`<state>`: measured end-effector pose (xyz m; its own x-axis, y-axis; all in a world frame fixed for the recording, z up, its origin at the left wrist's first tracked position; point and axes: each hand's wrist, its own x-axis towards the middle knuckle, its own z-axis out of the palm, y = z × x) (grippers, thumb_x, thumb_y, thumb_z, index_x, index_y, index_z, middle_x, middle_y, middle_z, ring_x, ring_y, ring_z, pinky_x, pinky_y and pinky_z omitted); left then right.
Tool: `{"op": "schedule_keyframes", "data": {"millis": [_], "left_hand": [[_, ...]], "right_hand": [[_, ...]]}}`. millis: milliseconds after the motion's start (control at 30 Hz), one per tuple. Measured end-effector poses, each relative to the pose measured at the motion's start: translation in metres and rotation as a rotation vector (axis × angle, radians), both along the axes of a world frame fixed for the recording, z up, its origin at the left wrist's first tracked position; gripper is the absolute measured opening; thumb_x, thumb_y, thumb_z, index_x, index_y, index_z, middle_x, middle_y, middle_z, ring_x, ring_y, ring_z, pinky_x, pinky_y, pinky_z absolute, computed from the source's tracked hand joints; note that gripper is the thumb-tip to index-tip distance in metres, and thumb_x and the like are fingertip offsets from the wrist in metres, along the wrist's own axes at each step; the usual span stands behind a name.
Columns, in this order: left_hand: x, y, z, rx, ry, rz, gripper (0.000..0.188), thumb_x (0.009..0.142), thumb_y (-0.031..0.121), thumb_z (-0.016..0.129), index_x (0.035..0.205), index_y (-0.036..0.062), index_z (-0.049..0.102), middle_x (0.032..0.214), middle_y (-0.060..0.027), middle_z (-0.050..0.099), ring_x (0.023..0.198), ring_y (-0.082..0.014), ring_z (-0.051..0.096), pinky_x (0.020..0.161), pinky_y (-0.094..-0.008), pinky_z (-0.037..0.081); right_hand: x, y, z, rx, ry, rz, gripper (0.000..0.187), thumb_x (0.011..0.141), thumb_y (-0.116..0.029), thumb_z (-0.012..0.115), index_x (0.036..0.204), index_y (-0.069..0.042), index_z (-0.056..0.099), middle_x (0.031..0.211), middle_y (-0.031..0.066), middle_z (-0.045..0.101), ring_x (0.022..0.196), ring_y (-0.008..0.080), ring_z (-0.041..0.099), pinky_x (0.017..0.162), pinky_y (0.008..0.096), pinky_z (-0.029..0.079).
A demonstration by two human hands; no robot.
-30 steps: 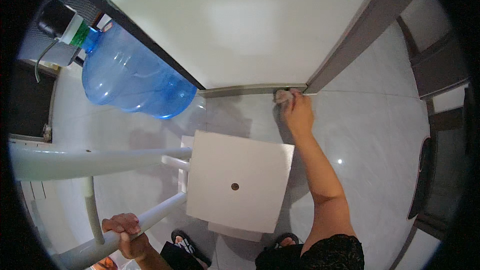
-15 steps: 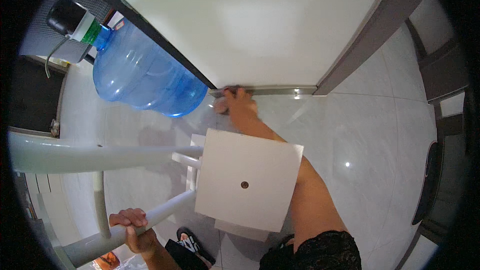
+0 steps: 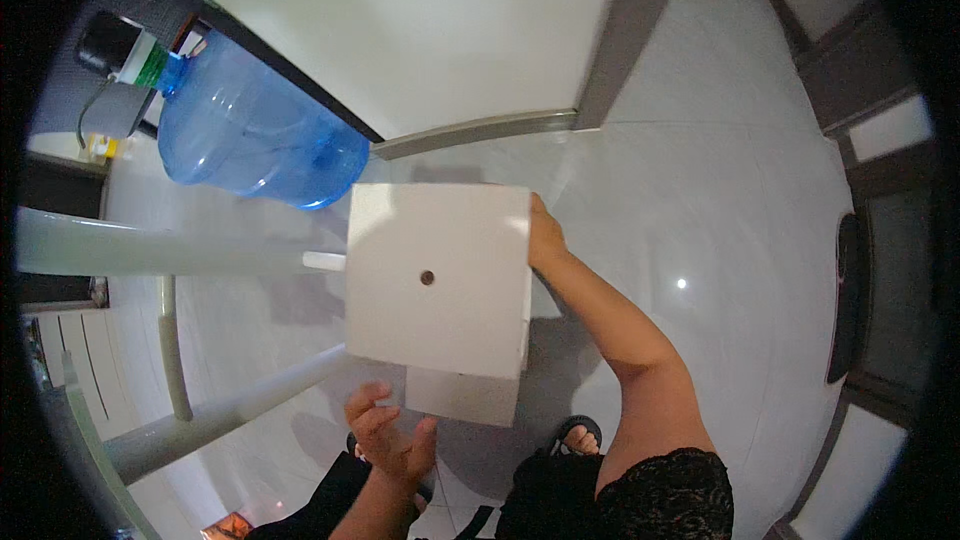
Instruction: The person wipes a white plastic stand with a cloth, then washes the cloth in the kitchen sink. They return to the living area, move a box of snacks, and wipe the top and sides of a portable air cooler. The person opens the cooler to reveal ice packs, then closes it and continues wiping.
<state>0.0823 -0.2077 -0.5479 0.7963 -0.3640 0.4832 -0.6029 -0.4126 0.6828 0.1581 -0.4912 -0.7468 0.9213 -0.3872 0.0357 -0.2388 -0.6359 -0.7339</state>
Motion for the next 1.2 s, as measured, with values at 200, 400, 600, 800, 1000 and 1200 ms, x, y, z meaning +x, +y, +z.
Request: {"op": "schedule_keyframes", "data": {"millis": [200,400,600,800,1000,1200], "left_hand": [[0.054,-0.061,0.047,0.253,-0.334,-0.141,0.036,0.082,0.018,0.068,0.110,0.0042,0.051,0.118,-0.0172,0.051,0.113,-0.0335,0.048,0.100,-0.0475,0.035],[0.040,-0.016,0.047,0.135,-0.050,-0.131,0.041,0.081,0.005,0.066,0.119,0.0001,0.051,0.127,-0.0187,0.049,0.123,-0.0312,0.044,0.104,-0.0443,0.034],[0.026,-0.023,0.039,0.370,-0.228,-0.211,0.046,0.074,0.008,0.071,0.116,0.0017,0.053,0.131,-0.0195,0.047,0.128,-0.0370,0.040,0.105,-0.0485,0.031],[0.025,0.001,0.032,0.316,-0.244,-0.167,0.047,0.075,0.003,0.069,0.118,0.0029,0.050,0.132,-0.0201,0.045,0.127,-0.0364,0.040,0.107,-0.0477,0.030],[0.009,0.030,-0.018,-0.223,0.210,0.137,0.034,0.081,0.001,0.063,0.110,0.0034,0.044,0.108,-0.0103,0.047,0.102,-0.0203,0.047,0.095,-0.0357,0.038],[0.028,0.068,-0.023,-0.440,0.583,0.613,0.031,0.086,0.011,0.064,0.108,0.0039,0.043,0.099,-0.0053,0.046,0.093,-0.0144,0.045,0.087,-0.0290,0.039]], "right_hand": [[0.006,0.012,0.064,-0.041,0.090,-0.006,0.027,0.090,-0.022,0.049,0.112,-0.013,0.062,0.096,0.0173,0.059,0.088,0.0327,0.058,0.079,0.0425,0.049],[-0.047,-0.035,0.116,0.490,-0.419,-0.256,0.025,0.086,-0.018,0.057,0.106,-0.006,0.066,0.090,0.0122,0.059,0.086,0.0286,0.057,0.077,0.0386,0.047],[-0.085,0.008,0.043,0.172,-0.200,-0.014,0.030,0.079,-0.015,0.063,0.108,-0.006,0.065,0.098,0.0127,0.059,0.096,0.0293,0.057,0.079,0.0401,0.048],[-0.096,0.032,0.081,0.027,0.678,0.081,0.033,0.074,-0.025,0.066,0.104,-0.011,0.067,0.117,0.0176,0.057,0.112,0.0322,0.056,0.088,0.0409,0.049],[-0.020,0.027,0.017,0.003,-0.401,0.075,0.023,0.081,-0.014,0.057,0.103,-0.016,0.064,0.101,0.0108,0.057,0.094,0.0303,0.058,0.078,0.0412,0.050],[-0.025,0.030,0.043,-0.291,0.253,0.214,0.020,0.081,-0.017,0.059,0.099,-0.017,0.067,0.103,0.0079,0.061,0.104,0.0298,0.056,0.075,0.0417,0.051]]}}
